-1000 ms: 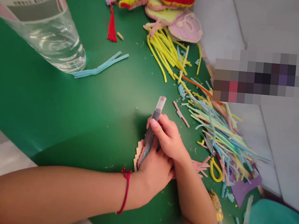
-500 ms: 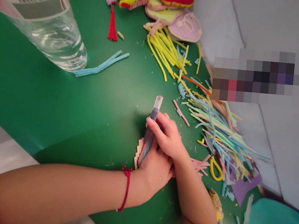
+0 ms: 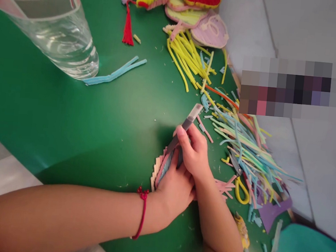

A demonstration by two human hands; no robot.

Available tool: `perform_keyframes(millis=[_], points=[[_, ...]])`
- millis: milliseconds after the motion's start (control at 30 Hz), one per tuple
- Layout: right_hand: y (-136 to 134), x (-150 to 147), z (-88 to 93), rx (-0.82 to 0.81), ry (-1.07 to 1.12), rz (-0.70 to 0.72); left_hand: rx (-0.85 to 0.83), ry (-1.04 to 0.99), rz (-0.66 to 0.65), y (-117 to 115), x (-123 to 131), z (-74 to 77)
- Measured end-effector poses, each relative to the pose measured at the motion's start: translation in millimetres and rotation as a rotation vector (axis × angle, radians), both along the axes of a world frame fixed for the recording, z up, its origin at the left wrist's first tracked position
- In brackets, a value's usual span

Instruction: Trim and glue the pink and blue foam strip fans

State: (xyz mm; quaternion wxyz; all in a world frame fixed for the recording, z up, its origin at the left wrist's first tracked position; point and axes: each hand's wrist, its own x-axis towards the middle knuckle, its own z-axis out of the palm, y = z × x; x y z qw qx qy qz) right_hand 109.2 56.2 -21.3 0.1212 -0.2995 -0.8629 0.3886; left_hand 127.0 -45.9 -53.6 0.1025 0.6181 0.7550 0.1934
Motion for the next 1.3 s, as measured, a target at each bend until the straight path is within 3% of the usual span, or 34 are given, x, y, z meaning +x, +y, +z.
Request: perform_keyframes(millis=[200, 433, 633, 833, 967, 1167, 1233, 1300], points=[[0, 0, 2.6, -0.025, -0.028, 0.103, 0.027, 0.061, -0.035, -1, 0, -0.7], [2, 1, -1.9, -0.006, 0.04, -0.094, 0.03, 0.151, -0.11, 0, -1, -1.2], [1, 1, 0.0, -0.066, -0.019, 0.018, 0.01, 0.146, -0.097, 2, -1, -1.4], [2, 2, -3.5, 0.028, 0.076, -0.222, 0.0, 0.188, -0.155, 1, -9, 5.5], [3, 3, -2.3, -0.045, 0.1, -0.198, -0.02, 0.146, -0.178, 1, -11, 7.3], [1, 3, 0.5, -0.041, 0.029, -0.061, 0.0, -0.01, -0.18, 3, -12, 8.7], [2, 2, -0.9, 0.009, 0.024, -0.117, -0.025, -0.244, -0.136, 5, -14, 11.7], [3, 2, -2.7, 0.068, 0.051, -0.221, -0.104, -0.579, 0.04, 8, -17, 15.2]])
